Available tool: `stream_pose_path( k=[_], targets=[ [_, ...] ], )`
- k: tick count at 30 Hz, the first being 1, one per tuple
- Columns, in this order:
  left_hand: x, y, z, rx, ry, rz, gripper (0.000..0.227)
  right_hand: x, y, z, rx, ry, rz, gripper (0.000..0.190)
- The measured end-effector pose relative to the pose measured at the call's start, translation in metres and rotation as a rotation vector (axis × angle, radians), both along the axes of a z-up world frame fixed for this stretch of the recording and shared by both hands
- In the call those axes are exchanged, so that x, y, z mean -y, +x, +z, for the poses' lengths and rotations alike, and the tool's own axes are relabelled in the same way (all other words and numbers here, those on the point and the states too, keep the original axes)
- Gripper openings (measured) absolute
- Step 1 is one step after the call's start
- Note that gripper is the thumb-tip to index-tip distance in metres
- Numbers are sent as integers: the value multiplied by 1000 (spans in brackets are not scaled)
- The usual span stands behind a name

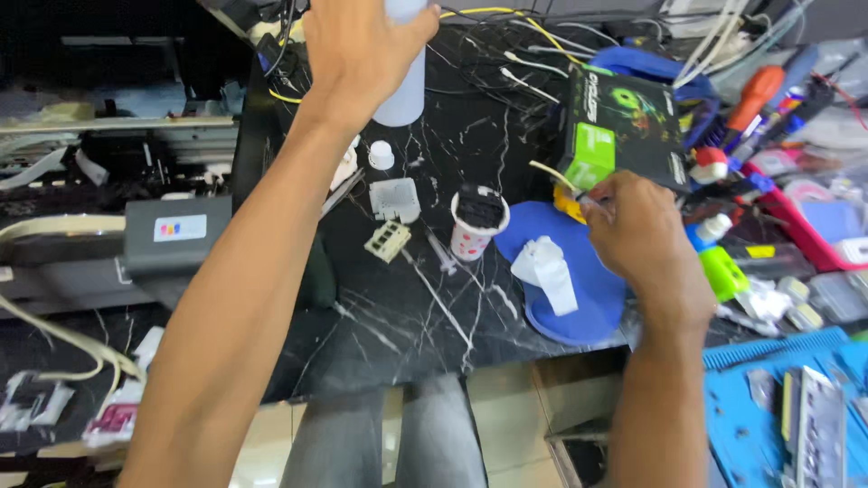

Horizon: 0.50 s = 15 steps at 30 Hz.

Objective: The person cleans a small black printer component with a white wipe, then uses a syringe to draw liquid from a bottle and inject it into the component. The cleaned part is placed into a cup on the table.

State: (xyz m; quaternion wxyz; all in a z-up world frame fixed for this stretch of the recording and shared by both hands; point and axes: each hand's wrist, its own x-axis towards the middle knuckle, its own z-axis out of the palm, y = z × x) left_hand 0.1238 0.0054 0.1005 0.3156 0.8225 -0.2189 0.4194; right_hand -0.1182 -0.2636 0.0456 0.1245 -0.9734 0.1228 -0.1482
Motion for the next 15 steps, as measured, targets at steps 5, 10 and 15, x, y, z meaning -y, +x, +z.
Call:
stream_pose_path(
  k=[5, 10, 15],
  targets=[
    [-33, -109, 5, 19, 28, -66, 52, 13, -9, -54, 30, 82, -77, 25],
    [-57, -191, -10, -55, 33, -106, 68, -26, -50, -60, 93, 72, -131, 26],
    [-73, -241, -35, -276, 84, -77, 73, -112, -111, -24, -64, 181, -226, 27]
  ],
)
